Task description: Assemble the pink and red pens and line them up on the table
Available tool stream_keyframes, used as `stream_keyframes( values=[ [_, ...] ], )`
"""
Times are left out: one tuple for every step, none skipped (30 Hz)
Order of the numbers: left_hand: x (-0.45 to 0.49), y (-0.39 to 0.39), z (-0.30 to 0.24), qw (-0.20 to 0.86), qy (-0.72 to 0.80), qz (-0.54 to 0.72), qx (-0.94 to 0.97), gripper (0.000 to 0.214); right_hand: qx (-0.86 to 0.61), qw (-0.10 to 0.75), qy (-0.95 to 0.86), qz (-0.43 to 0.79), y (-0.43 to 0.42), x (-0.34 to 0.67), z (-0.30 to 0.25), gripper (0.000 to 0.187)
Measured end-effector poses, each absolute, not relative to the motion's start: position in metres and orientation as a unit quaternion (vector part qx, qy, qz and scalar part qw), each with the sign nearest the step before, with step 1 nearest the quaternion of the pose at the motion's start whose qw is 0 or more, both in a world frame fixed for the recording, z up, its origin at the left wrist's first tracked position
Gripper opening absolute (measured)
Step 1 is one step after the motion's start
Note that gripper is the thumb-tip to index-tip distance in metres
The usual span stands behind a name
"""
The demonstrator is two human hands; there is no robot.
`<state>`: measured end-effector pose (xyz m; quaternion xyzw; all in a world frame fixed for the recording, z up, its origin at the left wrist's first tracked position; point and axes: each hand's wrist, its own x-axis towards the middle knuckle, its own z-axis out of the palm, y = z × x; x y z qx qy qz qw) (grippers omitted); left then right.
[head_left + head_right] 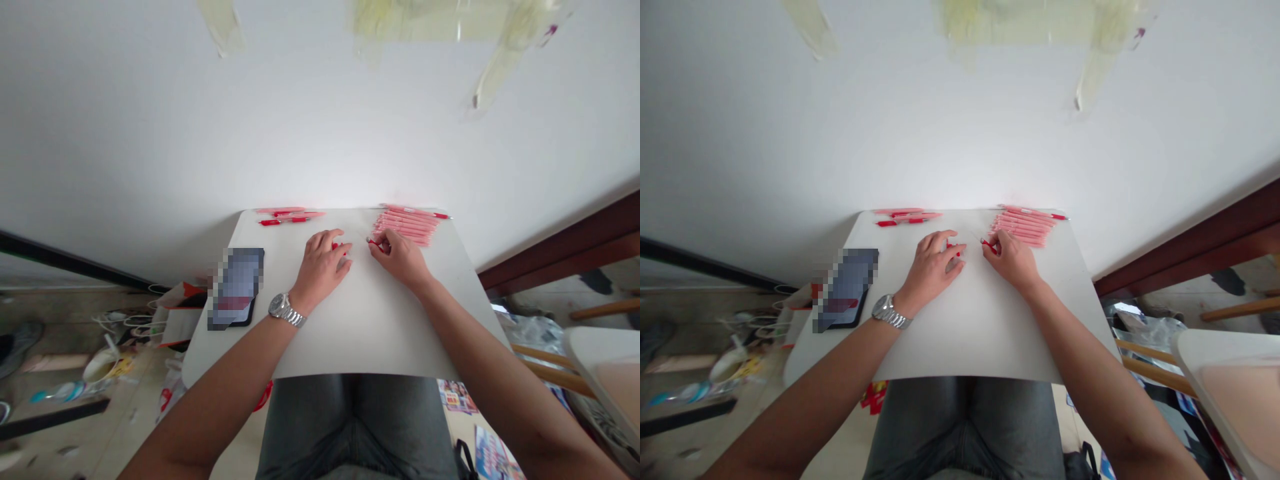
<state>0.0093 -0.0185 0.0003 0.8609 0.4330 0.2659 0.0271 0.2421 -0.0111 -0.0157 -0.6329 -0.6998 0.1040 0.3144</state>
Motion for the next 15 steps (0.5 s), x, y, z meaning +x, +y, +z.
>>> stream_keyframes(
  values=[
    [0.0093, -0.0187, 0.0007, 0.027, 0.437, 0.265, 0.859, 0.031, -0.633, 0.315, -0.7, 0.103, -0.011, 0.2422, -0.0159, 0.018],
    [0.0093, -0.0188, 0.0009, 0.026, 0.439, 0.265, 0.858, 0.031, -0.634, 0.315, -0.699, 0.102, -0.011, 0.2423, -0.016, 0.018],
    [0.0094, -0.0189, 0.0009, 0.024, 0.441, 0.265, 0.857, 0.03, -0.634, 0.314, -0.699, 0.102, -0.011, 0.2423, -0.0161, 0.018],
    [0.0094, -0.0188, 0.0007, 0.023, 0.443, 0.265, 0.856, 0.03, -0.636, 0.313, -0.698, 0.101, -0.0111, 0.2422, -0.0162, 0.018],
    [0.0095, -0.0187, 0.0003, 0.021, 0.444, 0.265, 0.856, 0.03, -0.636, 0.312, -0.698, 0.102, -0.0111, 0.2421, -0.0162, 0.017],
    [0.0096, -0.0185, -0.0003, 0.02, 0.444, 0.265, 0.855, 0.03, -0.636, 0.312, -0.698, 0.103, -0.0112, 0.2419, -0.0163, 0.017],
    [0.0097, -0.0183, -0.0009, 0.019, 0.444, 0.265, 0.855, 0.031, -0.636, 0.312, -0.698, 0.103, -0.0113, 0.2417, -0.0163, 0.017],
    [0.0098, -0.0181, -0.0014, 0.018, 0.443, 0.265, 0.856, 0.031, -0.635, 0.314, -0.699, 0.104, -0.0114, 0.2416, -0.0163, 0.017],
    [0.0099, -0.018, -0.002, 0.018, 0.442, 0.265, 0.857, 0.03, -0.634, 0.315, -0.699, 0.104, -0.0115, 0.2414, -0.0164, 0.017],
    [0.01, -0.018, -0.0024, 0.018, 0.44, 0.264, 0.858, 0.029, -0.633, 0.316, -0.699, 0.104, -0.0116, 0.2413, -0.0163, 0.017],
    [0.01, -0.018, -0.0028, 0.019, 0.438, 0.264, 0.859, 0.028, -0.632, 0.317, -0.699, 0.105, -0.0117, 0.2413, -0.0163, 0.017],
    [0.0101, -0.018, -0.003, 0.019, 0.437, 0.265, 0.859, 0.028, -0.632, 0.316, -0.7, 0.105, -0.0117, 0.2413, -0.0162, 0.017],
    [0.0102, -0.0181, -0.0032, 0.019, 0.436, 0.268, 0.859, 0.029, -0.632, 0.316, -0.7, 0.105, -0.0117, 0.2413, -0.0161, 0.017],
    [0.0102, -0.0182, -0.0034, 0.018, 0.437, 0.271, 0.857, 0.03, -0.633, 0.314, -0.7, 0.105, -0.0116, 0.2414, -0.0159, 0.018],
    [0.0103, -0.0182, -0.0035, 0.018, 0.438, 0.274, 0.856, 0.032, -0.633, 0.314, -0.7, 0.105, -0.0116, 0.2414, -0.0157, 0.018]
  ],
)
